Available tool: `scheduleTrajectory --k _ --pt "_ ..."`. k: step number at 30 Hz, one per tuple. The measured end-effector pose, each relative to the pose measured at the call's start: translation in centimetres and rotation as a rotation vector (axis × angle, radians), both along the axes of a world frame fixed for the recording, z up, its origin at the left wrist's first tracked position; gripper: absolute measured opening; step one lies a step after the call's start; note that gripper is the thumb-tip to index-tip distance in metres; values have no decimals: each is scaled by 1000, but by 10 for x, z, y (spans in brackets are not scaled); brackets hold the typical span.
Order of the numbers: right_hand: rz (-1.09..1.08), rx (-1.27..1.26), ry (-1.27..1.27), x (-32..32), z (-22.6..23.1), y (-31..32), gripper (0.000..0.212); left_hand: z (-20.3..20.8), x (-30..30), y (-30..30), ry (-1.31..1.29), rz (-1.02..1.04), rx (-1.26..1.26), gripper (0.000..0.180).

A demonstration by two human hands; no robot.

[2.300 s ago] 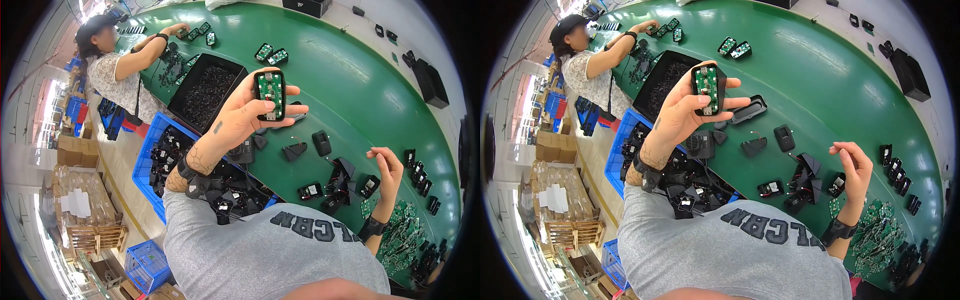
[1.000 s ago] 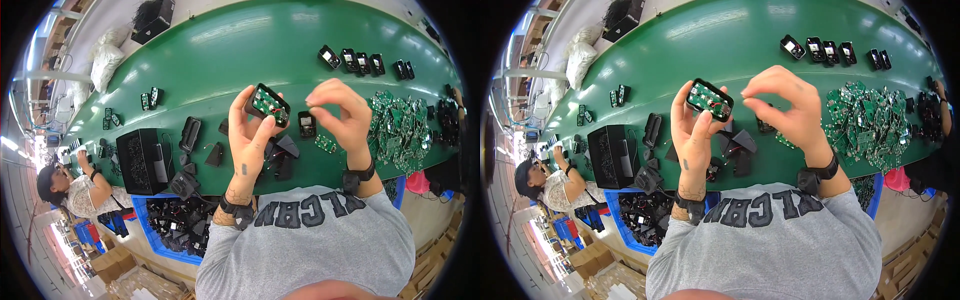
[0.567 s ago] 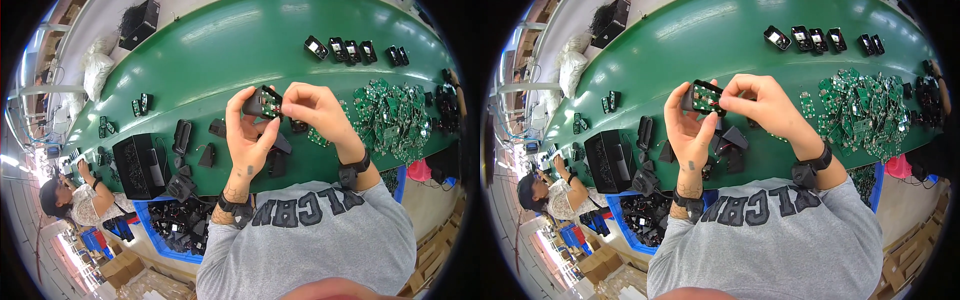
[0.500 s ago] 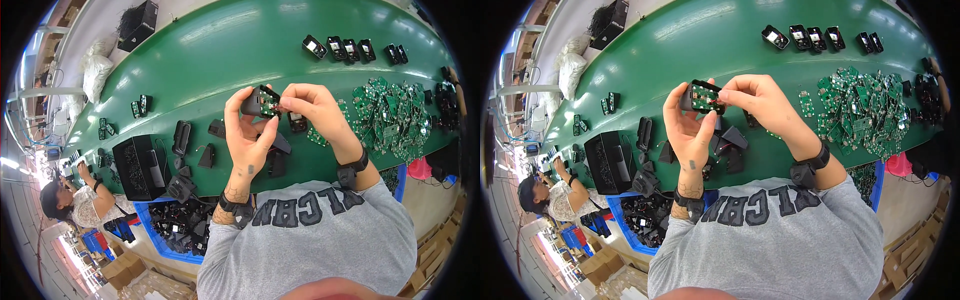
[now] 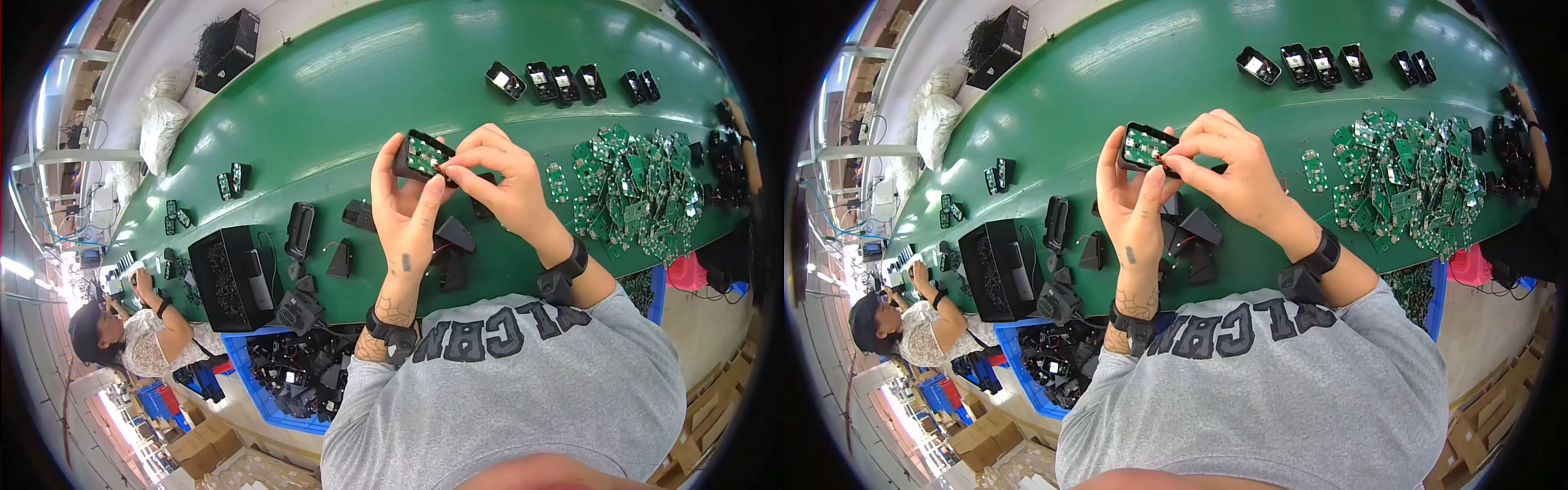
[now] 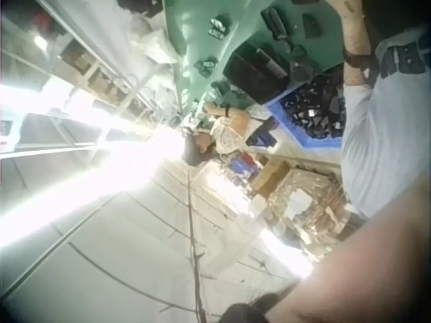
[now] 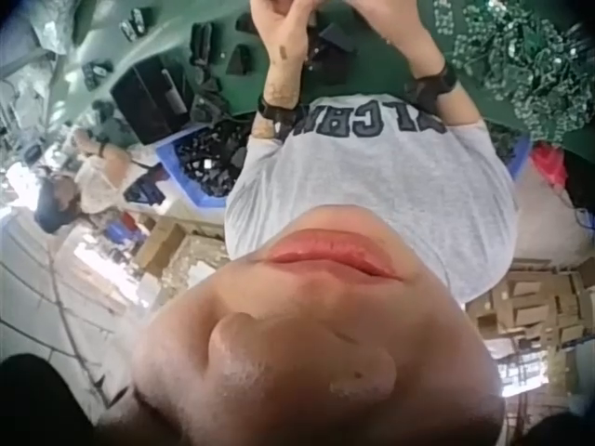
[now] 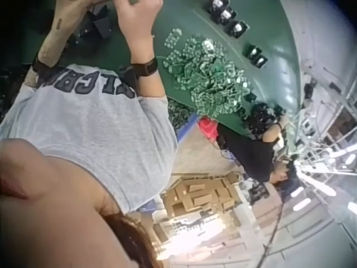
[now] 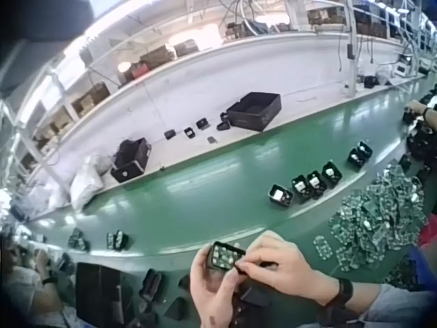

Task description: The person picks up a circuit board and a black plastic housing, fits the board into the housing, and presses them together by hand. The person then places the assembled unit onto the green conveyor belt and repeats the process.

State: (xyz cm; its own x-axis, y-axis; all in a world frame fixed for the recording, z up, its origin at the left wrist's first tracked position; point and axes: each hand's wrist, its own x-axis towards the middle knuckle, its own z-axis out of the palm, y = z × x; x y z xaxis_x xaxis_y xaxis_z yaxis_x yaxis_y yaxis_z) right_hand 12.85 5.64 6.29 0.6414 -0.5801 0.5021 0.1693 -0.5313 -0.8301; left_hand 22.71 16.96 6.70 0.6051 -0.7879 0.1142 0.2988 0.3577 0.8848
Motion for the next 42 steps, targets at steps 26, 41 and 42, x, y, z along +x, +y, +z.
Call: scheduleTrajectory --k 26,41,42 --pt "-47 -250 89 -3 4 -8 10 0 8 3 -37 -88 85 56" --pt "-45 -569 279 -6 18 -21 33 -13 49 -6 265 -216 245 43" --pt "-82 -486 183 -4 16 -26 30 -14 61 -8 254 -197 235 43"
